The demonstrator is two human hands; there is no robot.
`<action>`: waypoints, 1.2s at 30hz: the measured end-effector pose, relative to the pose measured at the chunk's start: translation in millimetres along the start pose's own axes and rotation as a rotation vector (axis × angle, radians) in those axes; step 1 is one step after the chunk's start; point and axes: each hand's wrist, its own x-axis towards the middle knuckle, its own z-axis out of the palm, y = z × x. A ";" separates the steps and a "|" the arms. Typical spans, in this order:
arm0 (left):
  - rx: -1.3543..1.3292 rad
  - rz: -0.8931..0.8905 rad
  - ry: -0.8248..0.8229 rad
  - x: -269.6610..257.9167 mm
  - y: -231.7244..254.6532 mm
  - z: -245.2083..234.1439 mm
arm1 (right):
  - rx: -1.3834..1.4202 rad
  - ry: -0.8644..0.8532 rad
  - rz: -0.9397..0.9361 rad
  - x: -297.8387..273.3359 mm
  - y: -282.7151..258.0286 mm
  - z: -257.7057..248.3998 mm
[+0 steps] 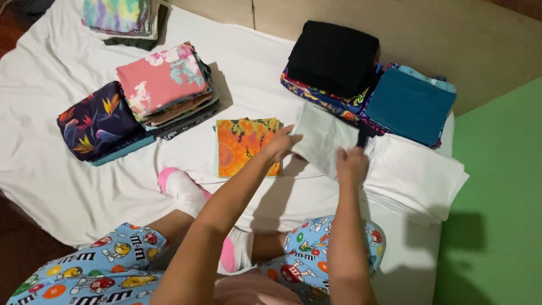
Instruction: The person sits on a bed and folds multiple pieces of clothing one by one, including patterned and solid-colored garments. They smooth each item and stack them into neat piles on the bed.
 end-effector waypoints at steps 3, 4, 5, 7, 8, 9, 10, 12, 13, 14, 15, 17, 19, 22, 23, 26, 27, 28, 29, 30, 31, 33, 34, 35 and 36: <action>-0.009 -0.020 0.068 -50.5 28.7 -11.6 | -0.105 -0.545 0.177 -9.0 -5.6 -14.4; -0.010 -0.021 0.067 -59.8 31.5 -21.4 | -0.106 -0.544 0.178 -21.0 -18.0 -21.7; -0.014 -0.031 0.069 -68.8 34.5 -31.9 | -0.070 -0.647 0.193 -33.1 -30.8 -28.2; -0.020 -0.041 0.071 -76.7 30.9 -52.6 | -0.035 -0.749 0.208 -43.8 -34.0 -18.1; -0.033 -0.057 0.069 -75.7 24.4 -62.5 | 0.193 -0.743 0.312 -42.2 -24.4 -1.9; -0.046 -0.071 0.070 -75.7 18.1 -73.8 | 0.422 -0.733 0.409 -40.9 -15.7 15.4; -0.049 -0.069 0.073 -94.2 24.7 -65.4 | 0.419 -0.736 0.406 -50.9 -35.6 -14.6; -0.005 -0.120 0.084 -126.2 50.5 -55.2 | 0.694 -0.832 0.669 -67.9 -86.0 -69.0; -0.002 -0.117 0.082 -129.6 50.6 -61.5 | 0.699 -0.830 0.667 -67.2 -70.4 -59.8; 0.041 -0.122 0.085 -132.6 50.6 -67.7 | 0.735 -0.781 0.600 -66.0 -54.7 -50.3; 0.081 -0.119 0.092 -132.8 53.0 -74.3 | 0.769 -0.735 0.525 -60.0 -42.0 -39.2; 0.125 -0.077 0.111 -122.5 50.5 -98.0 | 0.859 -0.675 0.343 -53.2 -31.4 5.5; 0.169 -0.057 0.132 -137.5 69.0 -103.9 | 0.936 -0.613 0.181 -59.5 -45.4 23.7; 0.171 -0.025 0.165 -164.8 114.8 -110.2 | 1.035 -0.582 0.043 -64.6 -103.0 26.8; 0.099 0.033 0.150 -160.1 111.3 -130.2 | 0.990 -0.561 -0.004 -61.8 -113.5 38.6; 0.030 0.097 0.167 -144.8 93.4 -183.4 | 0.914 -0.543 -0.075 -55.3 -121.5 106.7; 0.034 0.097 0.200 -142.1 84.3 -200.9 | 0.882 -0.548 -0.093 -56.1 -119.3 135.5; 0.030 0.098 0.207 -167.0 22.6 -280.1 | 0.880 -0.555 -0.096 -52.2 -95.8 168.7; 0.071 0.001 0.294 -135.4 0.7 -317.0 | 0.741 -0.542 -0.134 -45.5 -74.5 202.9; 0.110 -0.095 0.382 -69.7 -15.5 -308.2 | 0.602 -0.526 -0.170 -38.2 -53.4 237.3; 0.109 -0.094 0.386 -79.2 -4.1 -296.1 | 0.602 -0.529 -0.173 -40.1 -59.7 229.1; 0.382 0.040 0.514 -99.9 12.7 -270.2 | 0.549 -0.488 -0.150 -48.1 -64.9 211.7; 0.382 0.032 0.513 -100.6 11.8 -267.8 | 0.546 -0.491 -0.144 -44.8 -62.2 219.0; 0.478 0.135 0.538 -102.4 9.5 -264.0 | 0.598 -0.501 -0.113 -43.9 -56.1 224.3; 0.572 0.240 0.560 -104.7 7.5 -260.0 | 0.650 -0.510 -0.081 -43.3 -50.1 229.2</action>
